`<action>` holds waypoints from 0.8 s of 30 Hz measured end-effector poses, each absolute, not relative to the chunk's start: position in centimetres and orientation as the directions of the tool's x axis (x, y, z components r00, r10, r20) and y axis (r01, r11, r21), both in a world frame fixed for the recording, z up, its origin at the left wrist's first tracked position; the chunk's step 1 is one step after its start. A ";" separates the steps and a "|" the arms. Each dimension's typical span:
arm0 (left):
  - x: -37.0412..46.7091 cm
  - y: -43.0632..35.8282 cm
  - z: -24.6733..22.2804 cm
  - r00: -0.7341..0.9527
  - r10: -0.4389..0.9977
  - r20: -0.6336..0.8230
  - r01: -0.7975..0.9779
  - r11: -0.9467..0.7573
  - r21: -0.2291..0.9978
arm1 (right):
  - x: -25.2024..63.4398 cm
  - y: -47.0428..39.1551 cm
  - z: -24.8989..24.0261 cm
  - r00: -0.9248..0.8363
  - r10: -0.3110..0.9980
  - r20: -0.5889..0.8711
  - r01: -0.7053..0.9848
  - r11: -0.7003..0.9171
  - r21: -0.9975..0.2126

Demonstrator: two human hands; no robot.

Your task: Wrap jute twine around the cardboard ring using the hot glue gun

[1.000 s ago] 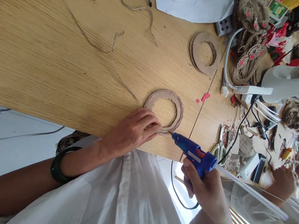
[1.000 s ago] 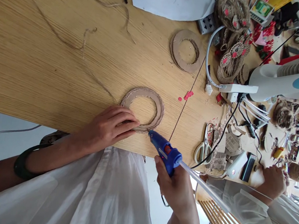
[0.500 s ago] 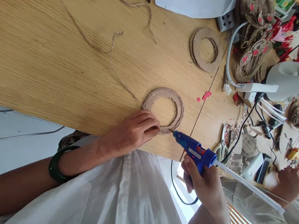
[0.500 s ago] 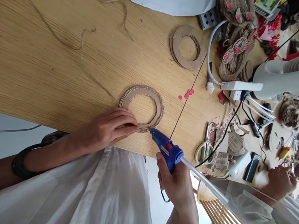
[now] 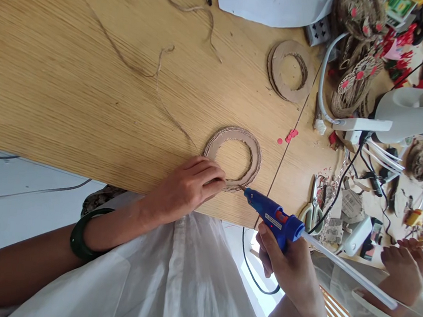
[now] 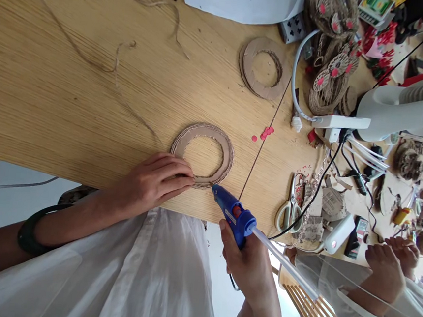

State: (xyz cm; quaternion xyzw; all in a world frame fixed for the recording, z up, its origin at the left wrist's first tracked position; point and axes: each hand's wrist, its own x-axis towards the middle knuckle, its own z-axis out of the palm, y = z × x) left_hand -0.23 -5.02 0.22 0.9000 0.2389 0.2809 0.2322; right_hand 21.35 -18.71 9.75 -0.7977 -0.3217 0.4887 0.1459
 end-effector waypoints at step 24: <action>-0.2 -5.0 0.3 0.728 0.545 0.417 0.270 -0.787 0.555 | 20.7 -19.0 9.5 0.364 0.692 -0.623 0.347 -0.722 -0.599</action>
